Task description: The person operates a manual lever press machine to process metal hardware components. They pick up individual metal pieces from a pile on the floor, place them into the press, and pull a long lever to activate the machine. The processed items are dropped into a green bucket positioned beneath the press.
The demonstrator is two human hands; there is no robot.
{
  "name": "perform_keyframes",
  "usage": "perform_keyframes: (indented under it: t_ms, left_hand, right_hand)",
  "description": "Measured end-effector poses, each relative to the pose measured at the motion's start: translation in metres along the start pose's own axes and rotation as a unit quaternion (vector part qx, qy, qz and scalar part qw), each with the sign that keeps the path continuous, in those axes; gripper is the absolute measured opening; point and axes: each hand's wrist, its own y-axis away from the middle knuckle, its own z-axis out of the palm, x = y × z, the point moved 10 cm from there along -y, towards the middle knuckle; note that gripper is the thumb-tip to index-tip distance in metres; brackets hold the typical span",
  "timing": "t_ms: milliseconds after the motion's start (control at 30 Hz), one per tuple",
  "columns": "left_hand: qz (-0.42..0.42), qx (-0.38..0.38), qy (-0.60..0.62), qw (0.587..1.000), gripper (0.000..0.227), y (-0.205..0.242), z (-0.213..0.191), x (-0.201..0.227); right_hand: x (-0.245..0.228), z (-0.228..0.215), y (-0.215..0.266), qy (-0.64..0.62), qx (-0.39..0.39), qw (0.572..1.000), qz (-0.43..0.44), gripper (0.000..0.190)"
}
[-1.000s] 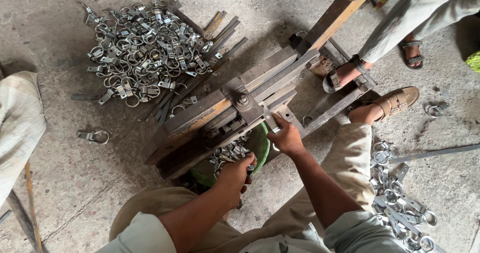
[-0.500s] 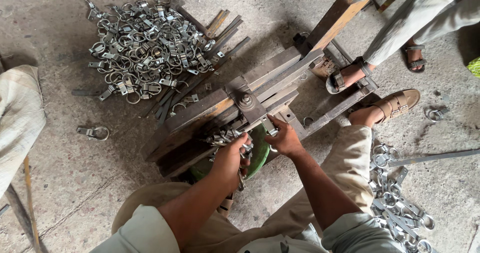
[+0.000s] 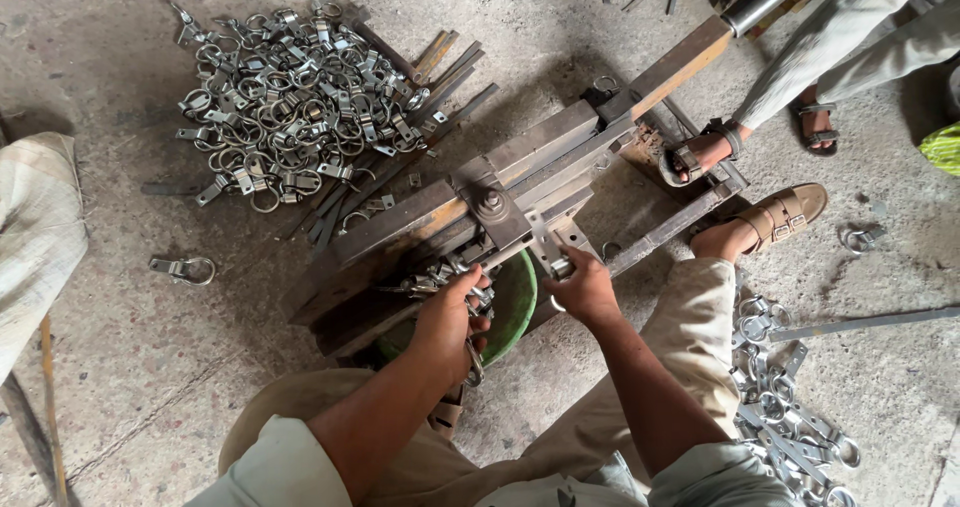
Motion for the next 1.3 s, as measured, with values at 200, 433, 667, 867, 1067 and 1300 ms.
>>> perform_keyframes:
  t_ms: [200, 433, 667, 867, 1067, 1300]
  left_hand:
    - [0.003, 0.004, -0.004, 1.0, 0.034, 0.003, 0.002, 0.004]
    - [-0.001, 0.012, -0.011, 1.0, 0.032, 0.004, 0.005, 0.002]
    - [-0.016, 0.013, 0.01, 1.0, 0.026, -0.002, 0.009, -0.001]
    - [-0.02, 0.012, 0.006, 1.0, 0.028, -0.005, 0.013, -0.001]
    - [-0.017, 0.007, 0.0, 1.0, 0.03, -0.006, 0.014, -0.004]
    - [-0.022, 0.013, -0.018, 1.0, 0.032, -0.005, 0.016, -0.003]
  right_hand:
    - [0.016, -0.012, -0.024, 0.011, 0.074, 0.997, -0.033, 0.07]
    - [-0.002, 0.009, -0.036, 0.006, 0.006, 1.0, 0.012, 0.066]
    - [-0.02, 0.028, -0.035, -0.044, 0.039, 0.995, -0.076, 0.066]
    - [-0.026, 0.028, -0.033, -0.051, 0.04, 0.994, -0.084, 0.065]
    - [-0.041, 0.02, -0.028, -0.028, 0.045, 0.992, -0.114, 0.062]
    - [-0.025, 0.02, -0.03, -0.044, -0.011, 0.997, -0.056, 0.061]
